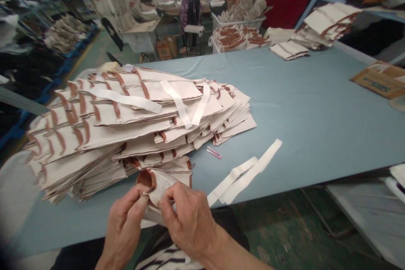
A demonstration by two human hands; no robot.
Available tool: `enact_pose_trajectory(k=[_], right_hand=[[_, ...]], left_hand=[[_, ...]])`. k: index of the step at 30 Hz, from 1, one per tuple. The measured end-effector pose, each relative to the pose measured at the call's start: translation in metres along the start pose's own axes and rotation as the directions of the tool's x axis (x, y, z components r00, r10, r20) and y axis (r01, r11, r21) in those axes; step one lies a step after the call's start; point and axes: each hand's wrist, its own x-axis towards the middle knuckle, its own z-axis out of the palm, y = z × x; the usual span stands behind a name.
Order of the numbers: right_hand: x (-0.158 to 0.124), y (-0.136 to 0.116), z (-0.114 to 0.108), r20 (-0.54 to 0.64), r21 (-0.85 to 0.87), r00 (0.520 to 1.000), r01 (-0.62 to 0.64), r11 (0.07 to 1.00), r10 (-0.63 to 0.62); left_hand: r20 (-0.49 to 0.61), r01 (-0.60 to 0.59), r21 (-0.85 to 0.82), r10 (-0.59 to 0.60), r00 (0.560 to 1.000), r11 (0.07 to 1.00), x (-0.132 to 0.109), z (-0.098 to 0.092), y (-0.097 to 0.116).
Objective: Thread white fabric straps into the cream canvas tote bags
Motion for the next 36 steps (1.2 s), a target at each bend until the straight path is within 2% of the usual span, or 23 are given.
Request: enact_pose_trajectory(k=[6,10,16,19,23,25,28,30,32,36], right_hand=[[0.000,0.003,-0.002,-0.015,0.001,1.000,-0.003,1.000,0.003],[-0.001,0.004,-0.001,-0.026,-0.003,1.000,0.008,1.000,-0.008],[-0.004,0.004,0.001,-0.033,0.001,0.999,0.011,1.000,-0.011],[-0.006,0.005,0.004,-0.036,-0.008,0.999,0.005,1.000,-0.005],[-0.004,0.008,0.001,-0.055,0.042,0.998,0.002,0.999,0.001],[0.002,0.009,-0.009,-0.102,0.129,0.995,-0.012,0.992,0.025],[0.011,0.009,-0.032,-0.144,0.276,0.983,-0.070,0.959,0.114],[0.016,0.004,-0.047,-0.063,0.373,0.980,-0.154,0.915,0.191],[0.018,-0.005,-0.057,0.085,0.425,0.965,-0.261,0.867,0.249],[0.016,-0.032,-0.056,0.297,0.361,0.908,-0.395,0.845,0.297]], left_hand=[[0.112,-0.052,0.040,0.047,0.993,0.998,0.004,-0.008,0.003],[0.196,0.012,0.020,-0.015,0.980,1.000,0.007,-0.013,0.005],[0.256,0.155,-0.075,-0.131,0.958,0.985,0.006,-0.012,-0.007],[0.234,0.146,-0.059,-0.129,0.964,0.987,0.004,-0.011,-0.008],[0.112,0.131,-0.029,-0.127,0.986,0.991,0.001,-0.009,-0.002],[0.060,0.120,-0.028,-0.118,0.991,0.992,0.001,-0.006,0.001],[0.047,0.105,-0.054,-0.103,0.994,0.993,0.002,-0.001,0.002],[0.039,0.102,-0.075,-0.099,0.994,0.992,0.004,0.002,0.001],[0.012,0.099,-0.088,-0.099,0.995,0.991,0.006,0.004,0.000],[-0.023,0.083,-0.108,-0.086,0.996,0.991,0.007,0.005,0.003]])
